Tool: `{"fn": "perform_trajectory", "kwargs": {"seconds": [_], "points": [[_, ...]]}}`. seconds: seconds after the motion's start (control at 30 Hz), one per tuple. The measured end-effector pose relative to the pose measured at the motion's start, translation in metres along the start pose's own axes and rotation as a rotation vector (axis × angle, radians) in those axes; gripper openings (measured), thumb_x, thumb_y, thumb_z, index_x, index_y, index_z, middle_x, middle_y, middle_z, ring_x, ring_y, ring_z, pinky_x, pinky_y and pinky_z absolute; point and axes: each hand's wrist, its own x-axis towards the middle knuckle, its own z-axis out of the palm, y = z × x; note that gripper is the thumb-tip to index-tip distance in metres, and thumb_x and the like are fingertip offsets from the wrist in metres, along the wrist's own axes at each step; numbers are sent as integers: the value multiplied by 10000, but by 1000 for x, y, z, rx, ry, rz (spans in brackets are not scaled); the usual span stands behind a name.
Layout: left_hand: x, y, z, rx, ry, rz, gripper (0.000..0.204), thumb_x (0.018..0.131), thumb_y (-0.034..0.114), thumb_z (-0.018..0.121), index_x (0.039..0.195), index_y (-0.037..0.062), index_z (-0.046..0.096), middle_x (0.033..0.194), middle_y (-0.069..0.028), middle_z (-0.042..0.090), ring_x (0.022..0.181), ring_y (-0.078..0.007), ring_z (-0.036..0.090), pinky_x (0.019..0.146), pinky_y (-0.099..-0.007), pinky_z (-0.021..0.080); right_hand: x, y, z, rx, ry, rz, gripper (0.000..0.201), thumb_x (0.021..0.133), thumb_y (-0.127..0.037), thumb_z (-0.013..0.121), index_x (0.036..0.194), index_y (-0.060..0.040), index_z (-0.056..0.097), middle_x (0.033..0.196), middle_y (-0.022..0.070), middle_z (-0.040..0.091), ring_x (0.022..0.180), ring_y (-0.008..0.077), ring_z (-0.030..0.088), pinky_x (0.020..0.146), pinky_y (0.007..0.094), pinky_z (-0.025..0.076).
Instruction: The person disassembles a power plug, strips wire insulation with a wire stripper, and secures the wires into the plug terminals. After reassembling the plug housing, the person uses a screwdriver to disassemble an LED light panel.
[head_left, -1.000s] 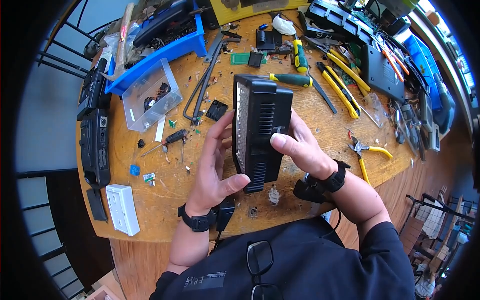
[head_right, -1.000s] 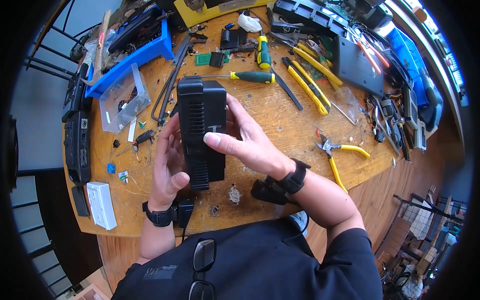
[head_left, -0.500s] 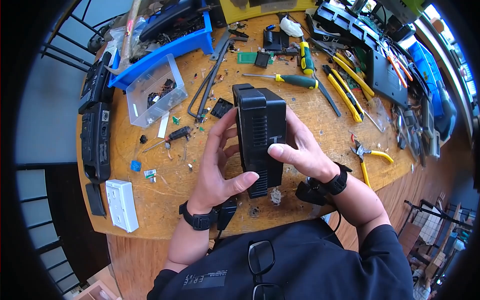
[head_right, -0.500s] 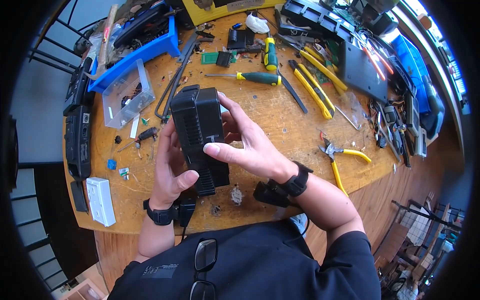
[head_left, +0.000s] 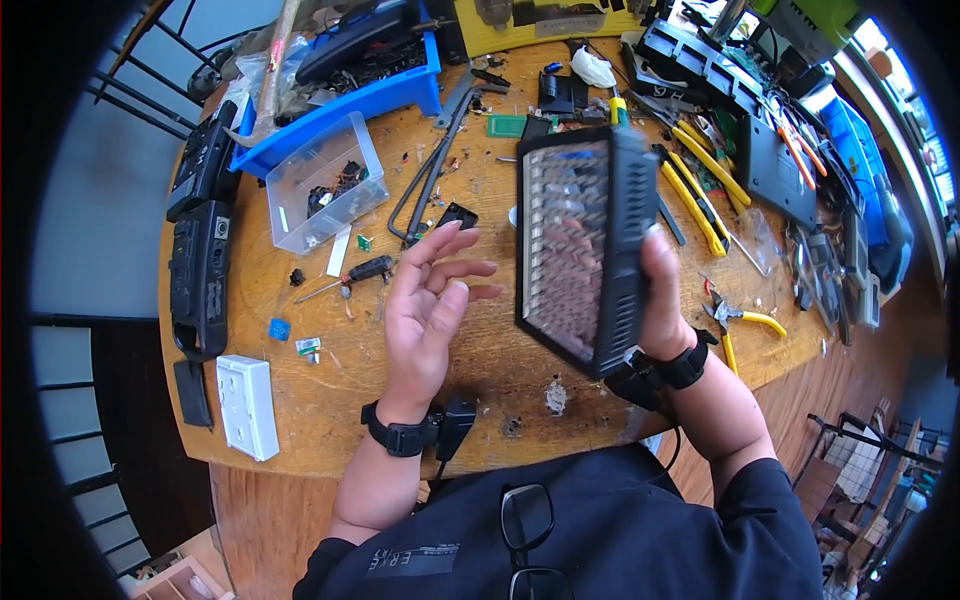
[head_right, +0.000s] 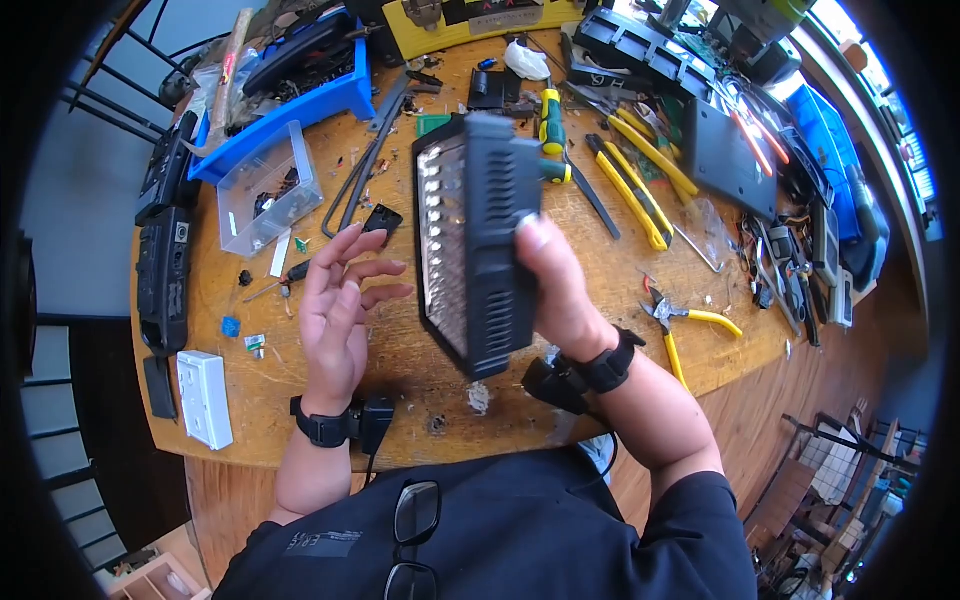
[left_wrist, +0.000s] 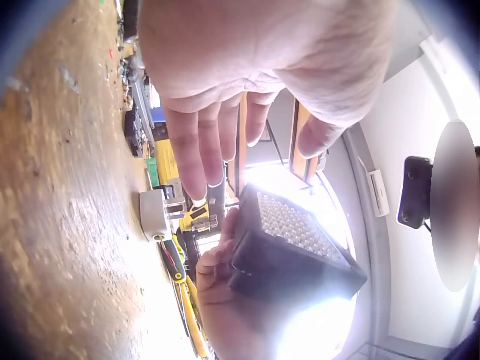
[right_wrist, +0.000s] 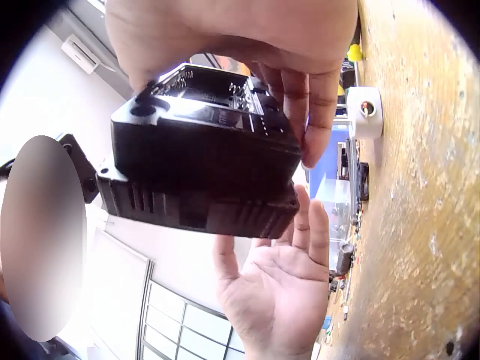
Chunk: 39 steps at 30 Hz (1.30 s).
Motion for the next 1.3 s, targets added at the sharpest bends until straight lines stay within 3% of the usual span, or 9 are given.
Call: {"fn": "perform_trajectory", "kwargs": {"seconds": [0.07,0.4,0.63,0.73,0.83,0.93,1.03,1.13,1.3], "points": [[1,-1,-4,97,74,-25,480,898,265,521,1280,2,403,1227,-168,491,995,-209,568,800,-349,513,1,-10,8,65,174,-23,894,806,-686,409,1340,26,325,1269,200,471,1093,303,526,932,437,437],[2,-4,-8,47,83,-152,383,903,203,528,1220,-2,466,1161,-142,535,952,-198,581,781,-340,515,11,-28,-14,250,332,-346,567,899,-542,402,1253,-105,472,1168,87,558,1052,218,554,911,381,441],[-8,-8,4,-343,-128,-375,675,878,245,608,1402,36,238,1295,-89,449,1179,-190,446,947,-341,407,2,-11,11,167,-24,140,516,954,-394,408,1336,-55,337,1262,114,491,1124,192,514,985,351,405],[-15,-9,1,-338,-195,-406,645,858,201,636,1380,47,290,1307,-79,451,1192,-187,447,974,-339,381,1,-5,18,-375,-238,222,540,957,-464,371,1269,-34,470,1113,87,582,995,157,556,894,302,433],[-21,-13,-6,-433,-186,-432,560,848,155,644,1325,47,371,1268,-63,499,1176,-189,472,990,-349,367,2,-4,19,-665,-202,-145,549,969,-464,326,1125,-10,592,982,98,621,881,167,579,799,305,456],[-21,-20,-10,-457,-100,-401,543,840,213,655,1291,43,404,1227,-68,532,1125,-202,518,968,-376,403,6,-15,15,-722,-21,-243,526,975,-435,329,1043,-11,633,951,106,624,835,213,594,777,314,461],[-19,-21,-19,-446,-26,-309,654,841,449,579,1316,44,382,1252,-177,497,1121,-335,521,812,-476,509,15,-18,5,-1091,68,-413,362,943,-347,455,1014,-57,660,1118,138,566,991,276,542,855,350,429],[-15,-12,-21,-750,81,-350,621,868,538,470,1302,96,424,1227,-144,532,1059,-370,554,702,-468,537,19,-10,-4,-1506,-38,-435,239,860,-292,606,1067,-192,675,1358,195,390,1208,348,408,1007,429,332],[-7,-7,-20,-773,103,-277,570,877,537,457,1249,106,475,1121,-133,604,972,-327,611,604,-398,535,26,7,0,-1666,-178,-437,410,857,-379,577,1144,-89,619,1377,238,334,1205,385,404,1014,429,331]]}}
